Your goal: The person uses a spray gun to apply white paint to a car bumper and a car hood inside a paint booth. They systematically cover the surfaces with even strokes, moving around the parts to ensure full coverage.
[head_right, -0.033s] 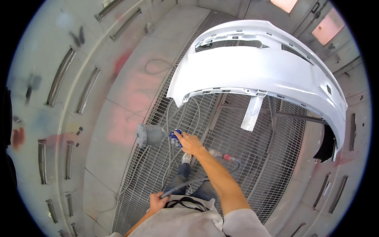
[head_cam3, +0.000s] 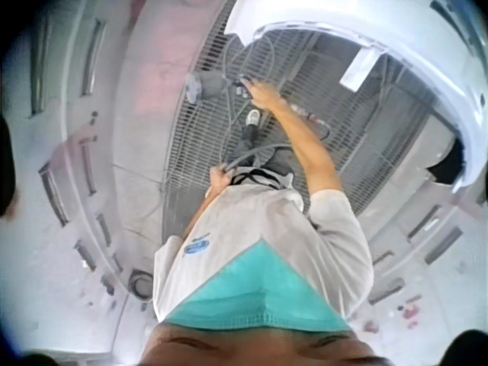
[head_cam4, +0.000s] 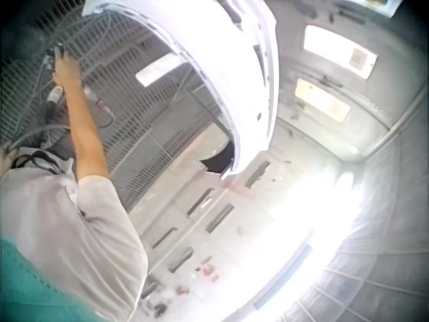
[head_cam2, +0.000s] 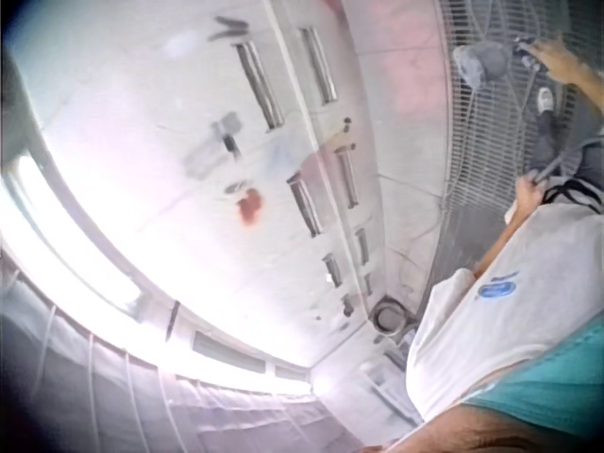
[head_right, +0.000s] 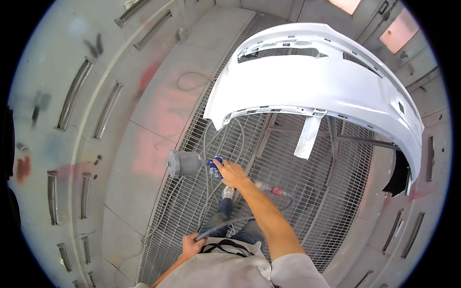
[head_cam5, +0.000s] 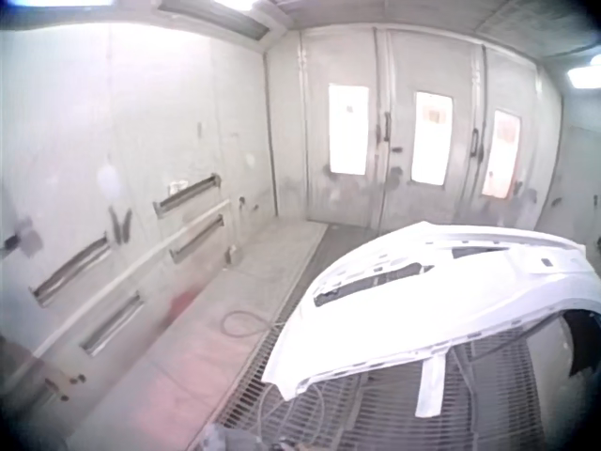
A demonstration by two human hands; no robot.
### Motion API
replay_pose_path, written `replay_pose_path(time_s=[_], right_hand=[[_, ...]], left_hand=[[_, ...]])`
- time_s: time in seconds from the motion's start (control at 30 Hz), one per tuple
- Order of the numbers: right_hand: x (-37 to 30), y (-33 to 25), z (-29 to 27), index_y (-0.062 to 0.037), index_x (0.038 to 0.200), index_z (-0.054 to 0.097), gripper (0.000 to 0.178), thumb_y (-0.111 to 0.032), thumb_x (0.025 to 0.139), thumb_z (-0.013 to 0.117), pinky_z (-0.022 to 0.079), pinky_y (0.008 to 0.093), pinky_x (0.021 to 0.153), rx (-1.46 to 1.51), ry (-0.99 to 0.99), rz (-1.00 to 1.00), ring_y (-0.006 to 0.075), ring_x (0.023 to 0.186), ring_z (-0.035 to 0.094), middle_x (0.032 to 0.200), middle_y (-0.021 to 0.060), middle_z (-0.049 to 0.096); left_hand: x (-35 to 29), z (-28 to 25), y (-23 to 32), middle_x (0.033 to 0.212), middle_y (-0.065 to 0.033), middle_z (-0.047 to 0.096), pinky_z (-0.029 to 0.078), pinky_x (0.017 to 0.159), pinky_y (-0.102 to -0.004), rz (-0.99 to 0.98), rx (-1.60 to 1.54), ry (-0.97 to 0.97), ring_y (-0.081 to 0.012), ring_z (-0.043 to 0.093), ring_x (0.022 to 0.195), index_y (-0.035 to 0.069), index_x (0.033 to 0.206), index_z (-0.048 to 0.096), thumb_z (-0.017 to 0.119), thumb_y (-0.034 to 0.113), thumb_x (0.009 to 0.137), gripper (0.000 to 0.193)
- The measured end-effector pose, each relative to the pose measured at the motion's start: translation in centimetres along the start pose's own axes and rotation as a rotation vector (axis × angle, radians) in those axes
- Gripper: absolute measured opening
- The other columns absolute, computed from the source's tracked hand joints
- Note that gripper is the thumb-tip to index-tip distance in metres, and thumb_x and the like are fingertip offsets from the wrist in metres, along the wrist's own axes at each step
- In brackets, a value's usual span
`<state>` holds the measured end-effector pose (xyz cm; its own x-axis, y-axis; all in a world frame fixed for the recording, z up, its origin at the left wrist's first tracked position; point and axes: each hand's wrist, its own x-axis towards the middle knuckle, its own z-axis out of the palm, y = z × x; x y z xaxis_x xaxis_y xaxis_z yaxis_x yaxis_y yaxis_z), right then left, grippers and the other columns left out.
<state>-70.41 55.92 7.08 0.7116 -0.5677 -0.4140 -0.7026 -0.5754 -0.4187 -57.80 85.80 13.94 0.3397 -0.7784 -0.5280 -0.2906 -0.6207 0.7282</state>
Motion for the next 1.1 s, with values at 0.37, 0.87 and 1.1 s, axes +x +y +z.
replay_pose_path(time_s=[0.37,0.87,1.1], right_hand=[[-4.0,-1.5,-3.0,-0.0090,0.149,0.023,0.087,-0.006,0.074,0.067,0.055,0.0419,0.074,0.041,0.388,0.148,0.0346,0.093,0.063,0.103,0.0199,0.058],[-15.7,0.0,-10.8,-0.0109,0.148,0.025,0.100,-0.002,0.061,0.072,0.052,0.0408,0.061,0.092,0.766,0.237,0.0310,0.077,0.061,0.091,0.0138,0.056],[-21.2,2.8,-12.6,-0.0103,0.148,0.028,0.097,-0.002,0.062,0.072,0.052,0.0380,0.057,0.072,0.862,0.276,0.0287,0.075,0.062,0.087,0.0123,0.056]], left_hand=[[1.8,-1.2,1.1,0.050,-0.0157,0.049,0.038,0.046,-0.0349,0.073,0.069,-0.014,-0.0205,0.046,0.042,-0.002,0.068,0.064,0.071,0.021,0.074,0.024],[2.8,0.2,1.5,0.046,-0.0097,0.043,0.035,0.044,-0.0326,0.137,0.067,-0.045,-0.0095,0.040,0.046,-0.002,0.067,0.064,0.072,0.022,0.075,0.027],[2.2,2.9,3.7,0.048,-0.0080,0.045,0.035,0.045,-0.0320,0.148,0.124,-0.058,-0.0090,0.041,0.049,-0.002,0.066,0.064,0.072,0.020,0.075,0.026]])
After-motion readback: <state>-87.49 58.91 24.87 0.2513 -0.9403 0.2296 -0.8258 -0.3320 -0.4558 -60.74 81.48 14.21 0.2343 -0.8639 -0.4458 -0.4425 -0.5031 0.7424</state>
